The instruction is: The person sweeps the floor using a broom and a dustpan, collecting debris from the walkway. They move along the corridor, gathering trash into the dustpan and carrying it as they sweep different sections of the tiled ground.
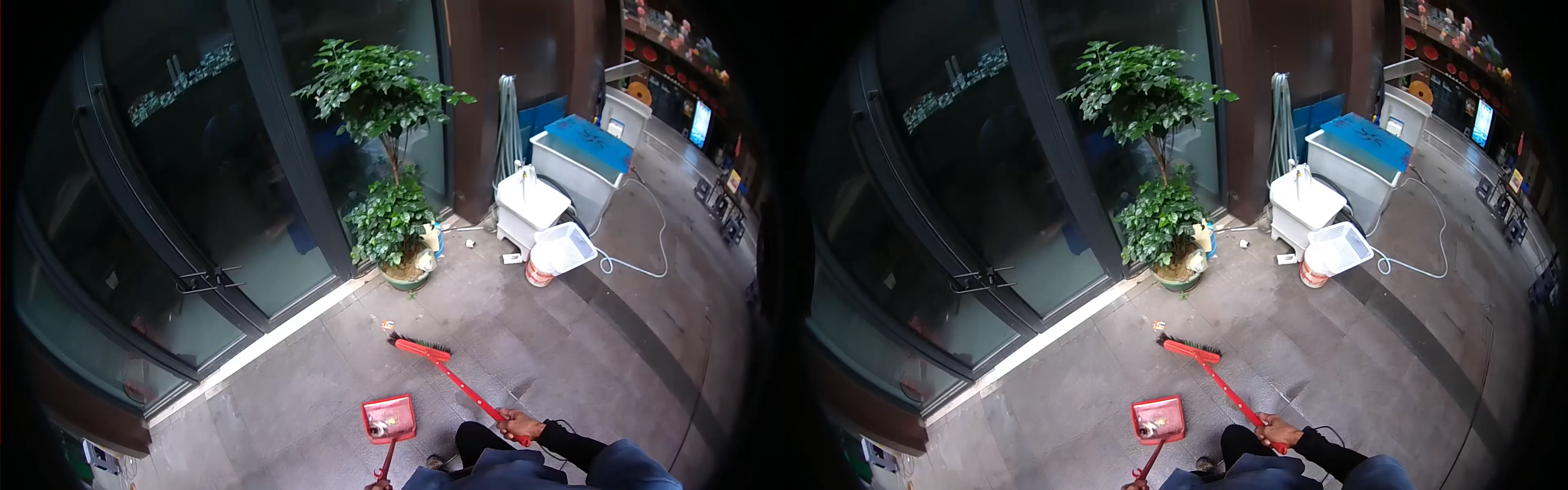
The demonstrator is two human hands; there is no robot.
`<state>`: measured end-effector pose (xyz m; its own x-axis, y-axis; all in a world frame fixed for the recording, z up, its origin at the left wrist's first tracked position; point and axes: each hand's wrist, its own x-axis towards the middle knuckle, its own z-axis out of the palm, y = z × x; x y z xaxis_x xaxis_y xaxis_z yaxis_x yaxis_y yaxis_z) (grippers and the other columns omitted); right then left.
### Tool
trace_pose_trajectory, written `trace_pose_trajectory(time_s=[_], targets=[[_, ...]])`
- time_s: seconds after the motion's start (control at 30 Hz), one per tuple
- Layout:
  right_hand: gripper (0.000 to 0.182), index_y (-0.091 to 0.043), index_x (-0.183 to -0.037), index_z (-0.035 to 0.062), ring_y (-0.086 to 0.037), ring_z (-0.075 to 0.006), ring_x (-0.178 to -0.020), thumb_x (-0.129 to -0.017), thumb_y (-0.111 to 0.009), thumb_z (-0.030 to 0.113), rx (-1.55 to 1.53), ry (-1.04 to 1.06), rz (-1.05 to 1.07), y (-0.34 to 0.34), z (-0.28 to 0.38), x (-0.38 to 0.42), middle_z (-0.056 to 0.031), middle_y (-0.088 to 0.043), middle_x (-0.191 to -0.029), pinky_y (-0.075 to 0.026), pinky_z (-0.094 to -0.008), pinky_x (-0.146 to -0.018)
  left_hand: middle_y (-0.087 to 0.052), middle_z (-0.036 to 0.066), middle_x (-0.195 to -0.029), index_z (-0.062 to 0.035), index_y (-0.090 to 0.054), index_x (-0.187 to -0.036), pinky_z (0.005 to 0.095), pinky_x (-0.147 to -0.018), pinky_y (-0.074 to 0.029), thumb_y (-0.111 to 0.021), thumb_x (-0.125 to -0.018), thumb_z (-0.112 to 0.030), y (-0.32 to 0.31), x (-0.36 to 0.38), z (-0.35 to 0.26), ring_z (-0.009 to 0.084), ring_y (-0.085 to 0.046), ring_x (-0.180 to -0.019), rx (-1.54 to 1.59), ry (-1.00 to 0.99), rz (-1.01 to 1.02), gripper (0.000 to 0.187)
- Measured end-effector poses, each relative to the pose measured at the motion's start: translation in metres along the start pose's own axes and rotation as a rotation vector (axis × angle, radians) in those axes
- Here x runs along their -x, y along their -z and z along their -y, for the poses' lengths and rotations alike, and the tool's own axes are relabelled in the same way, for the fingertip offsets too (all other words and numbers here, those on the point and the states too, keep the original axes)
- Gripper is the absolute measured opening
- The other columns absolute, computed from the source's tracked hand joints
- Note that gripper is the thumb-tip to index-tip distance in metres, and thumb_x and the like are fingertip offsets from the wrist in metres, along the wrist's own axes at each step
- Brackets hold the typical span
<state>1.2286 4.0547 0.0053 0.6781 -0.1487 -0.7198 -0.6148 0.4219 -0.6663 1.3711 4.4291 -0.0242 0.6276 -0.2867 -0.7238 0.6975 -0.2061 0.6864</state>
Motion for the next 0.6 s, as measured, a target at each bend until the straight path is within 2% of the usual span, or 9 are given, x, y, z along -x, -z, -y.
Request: trace_pose_trajectory(time_s=[0.17,0.23,0.27,0.3,0.43,0.47,0.5,0.57,0.6], targets=[[0.065,-0.018,-0.135,0.0070,-0.040,-0.0075,-0.043,-0.076,-0.046,-0.001,0.066,0.015,0.131,0.032,0.064,-0.078,0.0002,-0.043,-0.062,-0.034,-0.0207,-0.038,-0.046,0.000,-0.048,-0.0058,-0.054,-0.064,0.0193,-0.033,-0.023,-0.043,-0.083,-0.018,-0.029,-0.106,-0.066,0.0060,-0.036,-0.035,0.072,-0.036,0.069,0.024],[0.065,-0.019,-0.134,0.0065,-0.040,-0.0072,-0.043,-0.076,-0.045,-0.001,0.171,0.039,0.176,0.038,0.121,-0.117,0.0006,-0.044,-0.062,-0.035,-0.0208,-0.039,-0.036,0.001,-0.048,-0.0034,-0.042,-0.062,0.0240,-0.034,-0.029,-0.054,-0.074,-0.007,-0.045,-0.168,-0.096,0.0096,-0.036,-0.037,0.177,0.225,0.078,0.018],[0.049,-0.031,-0.127,0.0037,-0.040,-0.0052,-0.043,-0.080,-0.046,0.004,0.188,0.074,0.176,0.041,0.146,-0.144,0.0013,-0.045,-0.062,-0.034,-0.0191,-0.040,-0.038,0.001,-0.051,-0.0036,-0.042,-0.064,0.0233,-0.036,-0.029,-0.053,-0.077,-0.008,-0.051,-0.189,-0.110,0.0091,-0.035,-0.039,0.166,0.234,0.121,0.018],[0.063,-0.021,-0.134,0.0058,-0.041,-0.0068,-0.043,-0.077,-0.046,0.001,0.185,0.104,0.217,0.053,0.157,-0.190,0.0013,-0.043,-0.061,-0.035,-0.0212,-0.039,-0.038,0.001,-0.051,-0.0036,-0.042,-0.064,0.0233,-0.036,-0.029,-0.053,-0.077,-0.008,-0.060,-0.207,-0.124,0.0091,-0.035,-0.039,0.164,0.240,0.099,0.018],[0.059,-0.024,-0.131,0.0039,-0.042,-0.0076,-0.044,-0.077,-0.046,0.002,0.369,0.190,0.264,0.074,0.218,-0.344,0.0008,-0.042,-0.060,-0.038,-0.0219,-0.041,-0.042,0.001,-0.053,-0.0015,-0.046,-0.067,0.0227,-0.035,-0.030,-0.054,-0.077,-0.008,-0.107,-0.284,-0.186,0.0086,-0.037,-0.038,0.243,0.277,0.094,0.014],[0.055,-0.031,-0.126,0.0000,-0.054,-0.0165,-0.049,-0.074,-0.049,0.008,0.586,0.163,0.128,0.070,0.243,-0.360,-0.0078,-0.052,-0.062,-0.045,-0.0289,-0.045,-0.042,0.001,-0.053,-0.0023,-0.045,-0.066,0.0225,-0.035,-0.030,-0.054,-0.077,-0.008,-0.117,-0.296,-0.203,0.0086,-0.037,-0.038,0.236,0.308,0.079,0.015],[0.055,-0.031,-0.126,0.0000,-0.054,-0.0165,-0.049,-0.074,-0.049,0.008,0.578,0.161,0.137,0.079,0.238,-0.393,-0.0078,-0.052,-0.062,-0.045,-0.0289,-0.045,-0.042,0.001,-0.053,-0.0031,-0.044,-0.065,0.0224,-0.035,-0.029,-0.054,-0.077,-0.008,-0.128,-0.314,-0.224,0.0085,-0.036,-0.038,0.230,0.329,0.070,0.016],[0.055,-0.031,-0.125,-0.0001,-0.059,-0.0280,-0.056,-0.074,-0.048,0.010,1.149,0.540,-0.101,0.099,0.188,-0.471,-0.0175,-0.057,-0.070,-0.047,-0.0378,-0.049,-0.041,0.001,-0.053,-0.0040,-0.044,-0.065,0.0221,-0.035,-0.029,-0.054,-0.078,-0.008,-0.142,-0.347,-0.256,0.0082,-0.036,-0.038,0.223,0.349,0.069,0.017],[0.055,-0.030,-0.126,0.0013,-0.059,-0.0356,-0.063,-0.074,-0.046,0.011,1.132,0.457,-0.038,0.099,0.206,-0.460,-0.0236,-0.058,-0.078,-0.047,-0.0431,-0.053,-0.041,0.001,-0.053,-0.0050,-0.043,-0.065,0.0218,-0.035,-0.029,-0.054,-0.078,-0.008,-0.146,-0.361,-0.265,0.0080,-0.035,-0.038,0.221,0.369,0.079,0.017]])
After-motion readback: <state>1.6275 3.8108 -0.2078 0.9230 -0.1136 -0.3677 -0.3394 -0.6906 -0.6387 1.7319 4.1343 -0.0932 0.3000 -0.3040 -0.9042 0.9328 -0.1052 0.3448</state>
